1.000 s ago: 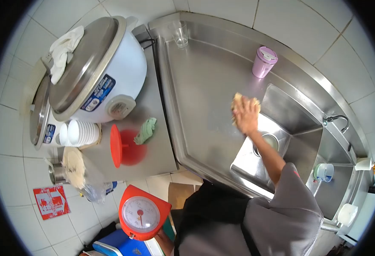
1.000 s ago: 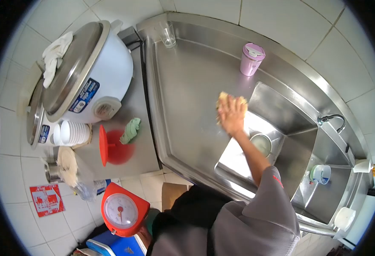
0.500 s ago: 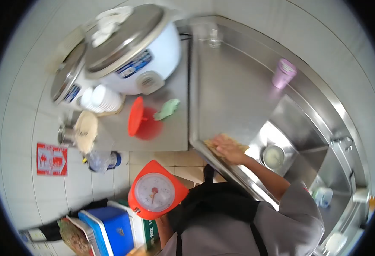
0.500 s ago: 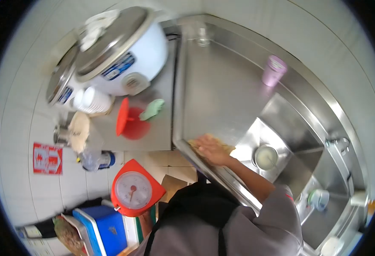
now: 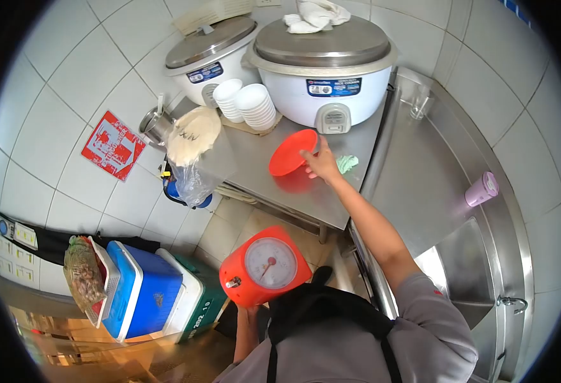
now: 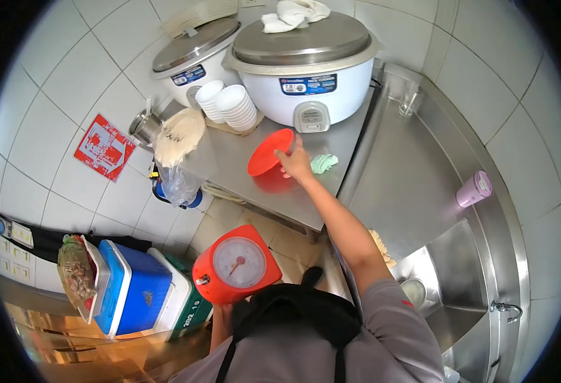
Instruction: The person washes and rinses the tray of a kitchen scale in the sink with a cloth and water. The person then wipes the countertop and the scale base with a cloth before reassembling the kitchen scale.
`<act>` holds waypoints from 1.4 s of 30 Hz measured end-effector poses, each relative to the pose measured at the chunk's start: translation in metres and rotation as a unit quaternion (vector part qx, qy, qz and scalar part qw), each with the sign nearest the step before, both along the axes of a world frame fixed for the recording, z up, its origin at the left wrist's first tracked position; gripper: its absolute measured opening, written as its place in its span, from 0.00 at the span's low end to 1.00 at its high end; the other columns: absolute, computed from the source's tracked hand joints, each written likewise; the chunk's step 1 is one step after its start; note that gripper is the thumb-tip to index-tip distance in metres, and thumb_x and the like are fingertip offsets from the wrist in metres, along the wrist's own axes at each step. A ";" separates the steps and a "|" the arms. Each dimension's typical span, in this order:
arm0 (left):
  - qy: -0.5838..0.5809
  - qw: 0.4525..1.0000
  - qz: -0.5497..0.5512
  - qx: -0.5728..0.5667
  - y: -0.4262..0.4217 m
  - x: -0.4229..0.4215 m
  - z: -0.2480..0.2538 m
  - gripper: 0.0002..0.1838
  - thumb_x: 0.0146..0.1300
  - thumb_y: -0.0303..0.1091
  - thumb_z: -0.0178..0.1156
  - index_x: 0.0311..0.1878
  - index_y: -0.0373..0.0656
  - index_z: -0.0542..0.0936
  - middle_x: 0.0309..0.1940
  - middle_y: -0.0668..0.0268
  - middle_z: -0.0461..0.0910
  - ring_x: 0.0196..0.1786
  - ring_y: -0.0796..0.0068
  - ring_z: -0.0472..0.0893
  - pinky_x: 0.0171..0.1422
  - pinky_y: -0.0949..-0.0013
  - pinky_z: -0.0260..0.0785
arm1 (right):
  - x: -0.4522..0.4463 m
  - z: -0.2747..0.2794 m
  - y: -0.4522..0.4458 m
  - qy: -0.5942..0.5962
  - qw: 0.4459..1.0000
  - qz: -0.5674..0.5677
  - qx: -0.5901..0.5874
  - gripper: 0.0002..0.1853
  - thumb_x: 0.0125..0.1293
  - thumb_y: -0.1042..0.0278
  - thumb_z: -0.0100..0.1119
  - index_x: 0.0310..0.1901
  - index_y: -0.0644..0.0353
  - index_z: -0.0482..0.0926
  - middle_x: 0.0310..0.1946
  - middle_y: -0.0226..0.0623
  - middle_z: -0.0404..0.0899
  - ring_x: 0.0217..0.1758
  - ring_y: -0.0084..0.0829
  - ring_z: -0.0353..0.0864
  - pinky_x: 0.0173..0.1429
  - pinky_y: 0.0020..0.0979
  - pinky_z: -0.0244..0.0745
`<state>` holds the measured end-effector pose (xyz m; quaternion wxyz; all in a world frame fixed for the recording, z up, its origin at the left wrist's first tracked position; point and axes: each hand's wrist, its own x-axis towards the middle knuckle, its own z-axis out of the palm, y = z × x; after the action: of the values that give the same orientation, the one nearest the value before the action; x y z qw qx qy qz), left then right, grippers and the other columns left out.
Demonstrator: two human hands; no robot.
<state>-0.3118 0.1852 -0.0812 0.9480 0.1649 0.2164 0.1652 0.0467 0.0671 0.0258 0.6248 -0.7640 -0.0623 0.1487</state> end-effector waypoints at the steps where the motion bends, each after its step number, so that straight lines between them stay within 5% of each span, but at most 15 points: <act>1: -0.008 1.000 -0.004 -0.005 0.002 0.005 0.001 0.28 0.64 0.52 0.39 0.62 0.44 0.58 0.61 0.61 0.61 0.62 0.61 0.63 0.63 0.54 0.58 | 0.001 -0.004 0.003 0.000 0.999 -0.001 0.044 0.23 0.59 0.68 0.49 0.56 0.68 0.63 0.35 0.46 0.76 0.24 0.32 0.78 0.22 0.30 0.77; 5: -0.053 0.997 -0.055 -0.008 0.009 0.045 0.009 0.28 0.64 0.51 0.39 0.62 0.44 0.58 0.61 0.61 0.61 0.62 0.61 0.63 0.63 0.54 0.58 | 0.004 0.004 -0.032 -0.002 0.978 -0.022 0.208 0.21 0.58 0.74 0.45 0.54 0.70 0.65 0.30 0.41 0.76 0.18 0.27 0.76 0.20 0.25 0.76; 10: -0.067 0.980 -0.185 0.007 -0.001 0.129 0.022 0.29 0.63 0.55 0.38 0.61 0.45 0.60 0.59 0.62 0.64 0.60 0.62 0.65 0.62 0.55 0.60 | -0.048 0.087 -0.116 0.100 0.957 0.049 0.266 0.20 0.56 0.77 0.44 0.51 0.74 0.66 0.37 0.40 0.76 0.33 0.22 0.78 0.34 0.19 0.77; 12: -0.093 0.960 -0.256 0.060 -0.030 0.161 0.063 0.32 0.62 0.60 0.38 0.60 0.46 0.62 0.56 0.63 0.66 0.59 0.64 0.67 0.62 0.58 0.60 | -0.074 0.108 -0.138 0.104 0.959 0.031 0.263 0.21 0.56 0.78 0.43 0.53 0.74 0.65 0.36 0.39 0.76 0.32 0.22 0.78 0.33 0.19 0.77; 17: -0.075 0.918 -0.386 0.039 -0.093 0.202 0.049 0.32 0.61 0.60 0.40 0.61 0.49 0.60 0.60 0.69 0.61 0.63 0.69 0.61 0.64 0.60 0.57 | -0.134 0.133 -0.204 0.109 0.965 -0.048 0.233 0.20 0.57 0.78 0.42 0.53 0.73 0.65 0.27 0.33 0.75 0.17 0.16 0.73 0.17 0.14 0.69; 23: -0.091 0.846 -0.524 0.038 -0.191 0.190 0.075 0.31 0.60 0.60 0.44 0.59 0.49 0.63 0.59 0.71 0.64 0.60 0.71 0.64 0.63 0.61 0.58 | -0.209 0.154 -0.266 0.059 0.946 -0.232 0.221 0.20 0.57 0.77 0.40 0.53 0.72 0.66 0.24 0.33 0.75 0.13 0.17 0.69 0.13 0.17 0.64; 24: -0.085 0.835 -0.543 0.033 -0.204 0.181 0.080 0.31 0.59 0.60 0.44 0.59 0.48 0.64 0.58 0.71 0.65 0.60 0.72 0.65 0.63 0.62 0.59 | -0.222 0.147 -0.288 0.032 0.968 -0.199 0.146 0.21 0.57 0.78 0.39 0.54 0.73 0.65 0.31 0.38 0.77 0.19 0.15 0.72 0.17 0.17 0.66; 30: -0.070 0.767 -0.638 0.018 -0.278 0.115 0.084 0.31 0.58 0.60 0.47 0.58 0.48 0.66 0.57 0.71 0.68 0.58 0.73 0.68 0.62 0.62 0.61 | -0.338 0.157 -0.354 -0.018 0.938 -0.325 0.117 0.21 0.57 0.77 0.40 0.54 0.70 0.67 0.32 0.37 0.77 0.21 0.18 0.73 0.19 0.18 0.68; 34: -0.062 0.720 -0.691 0.020 -0.321 0.071 0.057 0.28 0.58 0.57 0.49 0.56 0.48 0.68 0.55 0.70 0.70 0.56 0.73 0.71 0.59 0.62 0.64 | -0.410 0.153 -0.384 -0.081 0.905 -0.411 -0.072 0.22 0.58 0.75 0.40 0.55 0.66 0.68 0.36 0.41 0.77 0.24 0.21 0.74 0.25 0.22 0.72; 37: -0.139 0.663 -0.736 -0.003 -0.358 0.029 0.075 0.29 0.58 0.55 0.49 0.58 0.45 0.65 0.54 0.63 0.70 0.55 0.68 0.71 0.59 0.56 0.65 | -0.485 0.194 -0.382 -0.020 0.910 -0.398 -0.113 0.23 0.64 0.59 0.45 0.57 0.65 0.66 0.40 0.42 0.77 0.35 0.25 0.76 0.37 0.24 0.74; 38: -0.128 0.647 -0.751 -0.001 -0.371 0.015 0.091 0.30 0.59 0.55 0.47 0.58 0.44 0.64 0.55 0.62 0.69 0.57 0.66 0.70 0.60 0.55 0.64 | -0.506 0.180 -0.403 -0.036 0.911 -0.408 -0.052 0.29 0.64 0.49 0.45 0.60 0.62 0.63 0.45 0.40 0.75 0.42 0.25 0.74 0.43 0.27 0.73; 42: -0.180 0.557 -0.810 0.028 -0.423 -0.031 0.124 0.30 0.61 0.54 0.44 0.59 0.41 0.62 0.57 0.59 0.67 0.58 0.64 0.69 0.60 0.55 0.64 | -0.594 0.088 -0.460 -0.044 0.838 -0.544 -0.001 0.33 0.65 0.46 0.42 0.64 0.61 0.53 0.59 0.43 0.62 0.56 0.30 0.66 0.51 0.31 0.68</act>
<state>-0.3429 -0.2379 0.0423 0.6965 0.2642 -0.1879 -0.6402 -0.5475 -0.3924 0.1141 0.6009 -0.6814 0.3356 -0.2489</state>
